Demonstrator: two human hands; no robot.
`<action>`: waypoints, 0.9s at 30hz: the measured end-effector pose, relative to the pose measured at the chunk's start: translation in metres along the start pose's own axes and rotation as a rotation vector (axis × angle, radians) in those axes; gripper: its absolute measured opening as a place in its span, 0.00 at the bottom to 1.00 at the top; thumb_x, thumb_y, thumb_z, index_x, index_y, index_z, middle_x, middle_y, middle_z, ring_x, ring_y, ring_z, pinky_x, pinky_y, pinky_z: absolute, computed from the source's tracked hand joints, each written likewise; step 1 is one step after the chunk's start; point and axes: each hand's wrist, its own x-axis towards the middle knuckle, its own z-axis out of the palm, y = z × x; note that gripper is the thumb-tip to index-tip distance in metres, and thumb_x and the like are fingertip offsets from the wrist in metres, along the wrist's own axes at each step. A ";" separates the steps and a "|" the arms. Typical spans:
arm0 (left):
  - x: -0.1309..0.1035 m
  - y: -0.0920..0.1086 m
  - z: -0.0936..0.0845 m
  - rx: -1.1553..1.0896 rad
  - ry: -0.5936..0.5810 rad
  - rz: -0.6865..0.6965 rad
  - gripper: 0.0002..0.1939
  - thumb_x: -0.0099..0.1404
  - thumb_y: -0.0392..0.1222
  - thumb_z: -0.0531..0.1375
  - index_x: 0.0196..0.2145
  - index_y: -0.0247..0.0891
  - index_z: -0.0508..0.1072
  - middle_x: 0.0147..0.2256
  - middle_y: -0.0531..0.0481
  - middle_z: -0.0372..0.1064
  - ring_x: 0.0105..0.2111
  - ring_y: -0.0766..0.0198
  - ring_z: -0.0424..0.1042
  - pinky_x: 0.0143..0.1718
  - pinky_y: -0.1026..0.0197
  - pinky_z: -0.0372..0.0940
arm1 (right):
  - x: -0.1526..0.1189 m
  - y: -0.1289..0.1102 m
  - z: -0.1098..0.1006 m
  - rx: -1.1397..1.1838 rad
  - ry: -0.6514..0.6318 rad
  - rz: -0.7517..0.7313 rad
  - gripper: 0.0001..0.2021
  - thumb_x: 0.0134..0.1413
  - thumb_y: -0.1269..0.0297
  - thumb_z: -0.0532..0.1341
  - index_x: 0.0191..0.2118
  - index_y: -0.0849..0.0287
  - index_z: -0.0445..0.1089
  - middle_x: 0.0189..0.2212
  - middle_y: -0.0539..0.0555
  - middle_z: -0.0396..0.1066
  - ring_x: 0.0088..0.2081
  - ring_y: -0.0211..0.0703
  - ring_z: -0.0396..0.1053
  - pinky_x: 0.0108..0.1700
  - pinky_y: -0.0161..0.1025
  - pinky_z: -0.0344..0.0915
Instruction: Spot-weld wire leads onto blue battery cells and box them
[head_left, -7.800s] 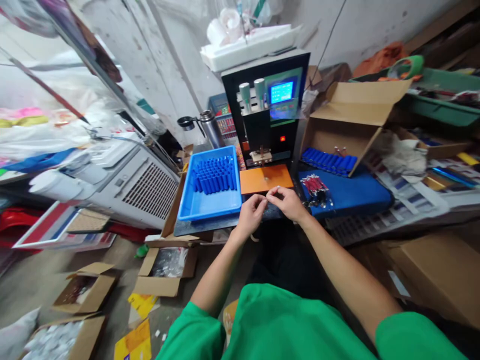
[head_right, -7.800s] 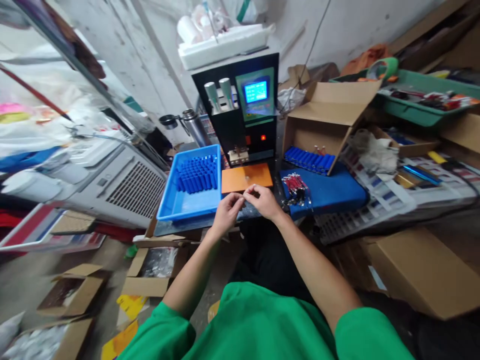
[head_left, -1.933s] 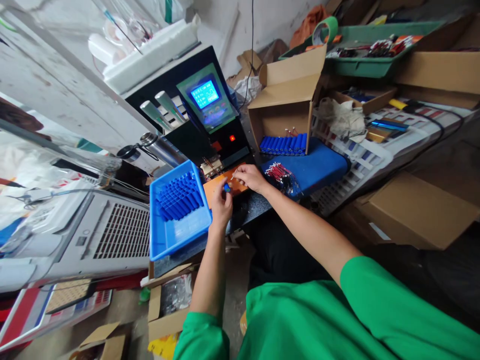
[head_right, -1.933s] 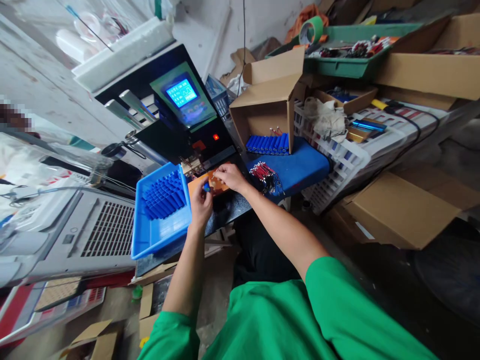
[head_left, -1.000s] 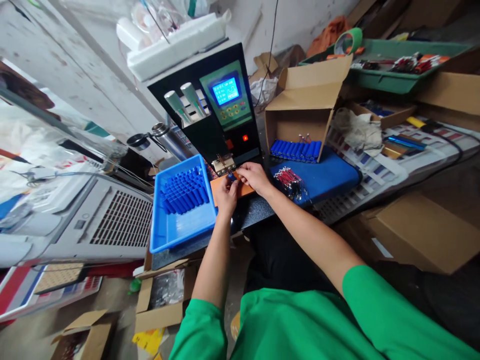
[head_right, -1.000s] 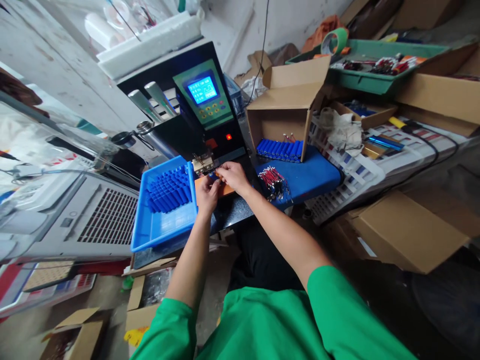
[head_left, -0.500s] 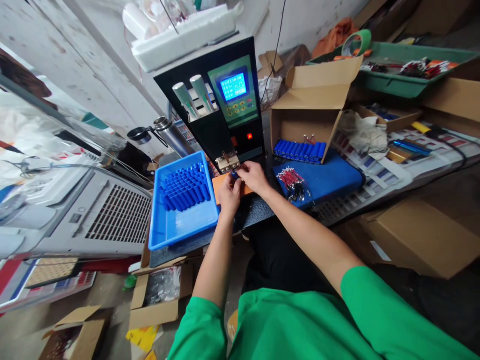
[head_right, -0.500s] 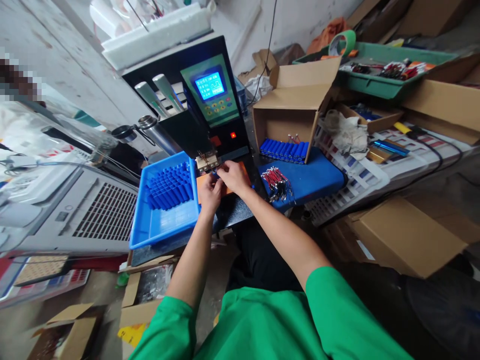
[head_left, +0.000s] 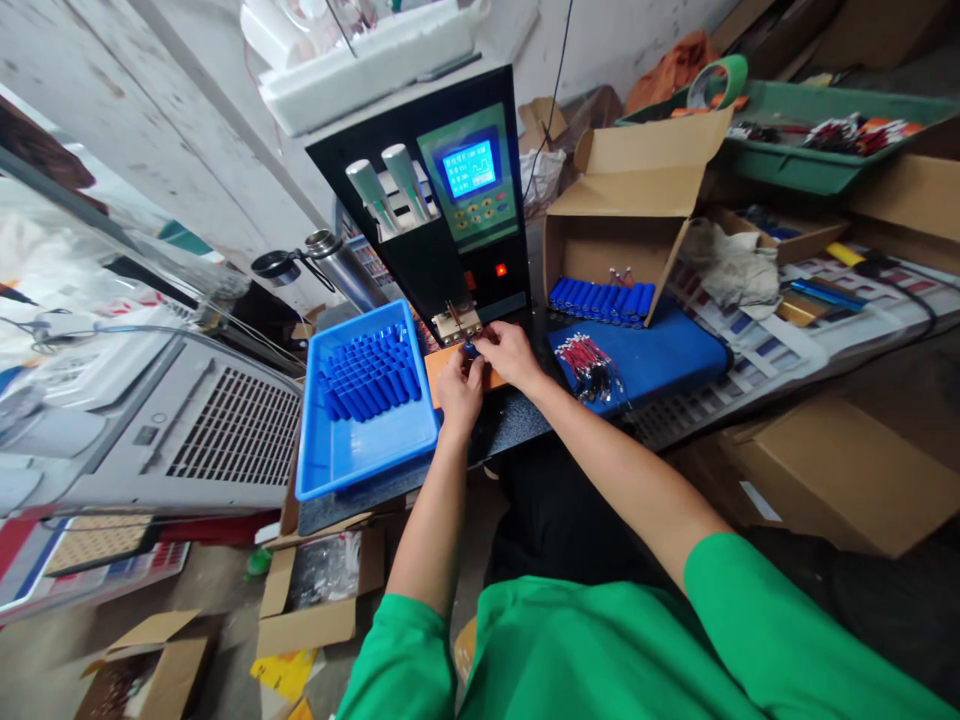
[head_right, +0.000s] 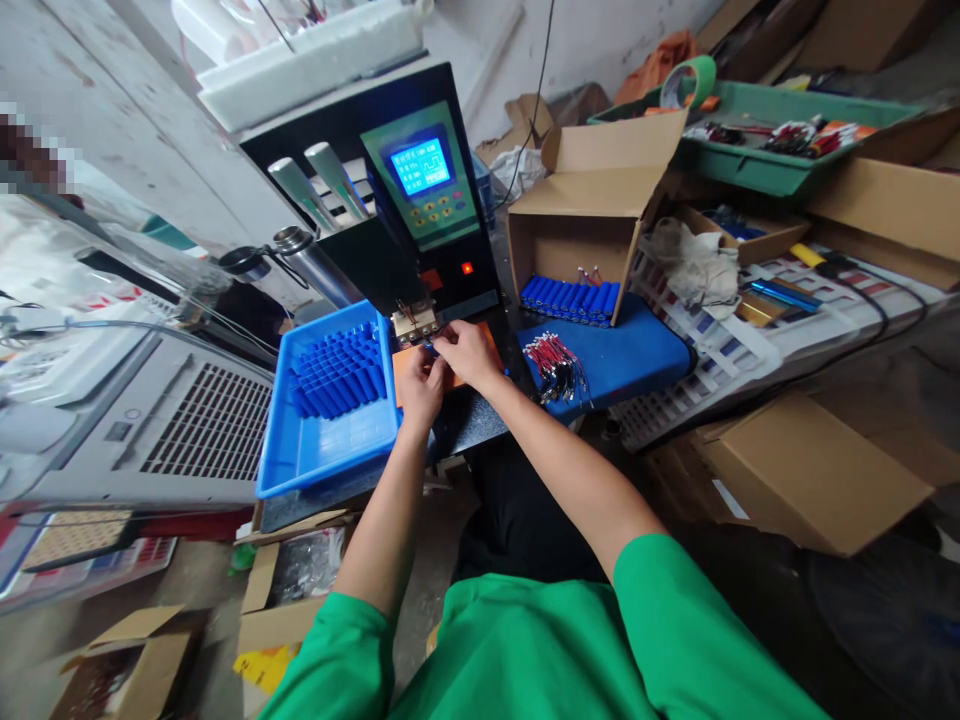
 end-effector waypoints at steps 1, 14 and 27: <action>0.000 0.001 0.000 0.000 -0.001 -0.003 0.09 0.68 0.44 0.59 0.42 0.41 0.75 0.29 0.51 0.72 0.26 0.64 0.68 0.30 0.62 0.60 | 0.000 0.000 0.000 0.002 -0.001 0.001 0.06 0.51 0.62 0.61 0.28 0.59 0.70 0.26 0.50 0.73 0.30 0.40 0.69 0.35 0.36 0.62; -0.001 0.000 0.000 -0.004 -0.004 -0.004 0.10 0.68 0.46 0.59 0.43 0.41 0.75 0.33 0.49 0.75 0.31 0.61 0.72 0.35 0.61 0.65 | -0.001 0.000 0.000 0.005 -0.011 0.002 0.07 0.52 0.62 0.61 0.29 0.59 0.70 0.26 0.49 0.73 0.31 0.40 0.69 0.36 0.35 0.63; -0.001 0.001 0.001 0.051 0.009 -0.001 0.10 0.65 0.48 0.61 0.40 0.40 0.75 0.29 0.51 0.72 0.29 0.62 0.69 0.32 0.62 0.61 | -0.027 -0.008 -0.015 -0.137 -0.050 0.020 0.05 0.55 0.64 0.63 0.35 0.60 0.74 0.31 0.53 0.77 0.35 0.43 0.74 0.40 0.37 0.68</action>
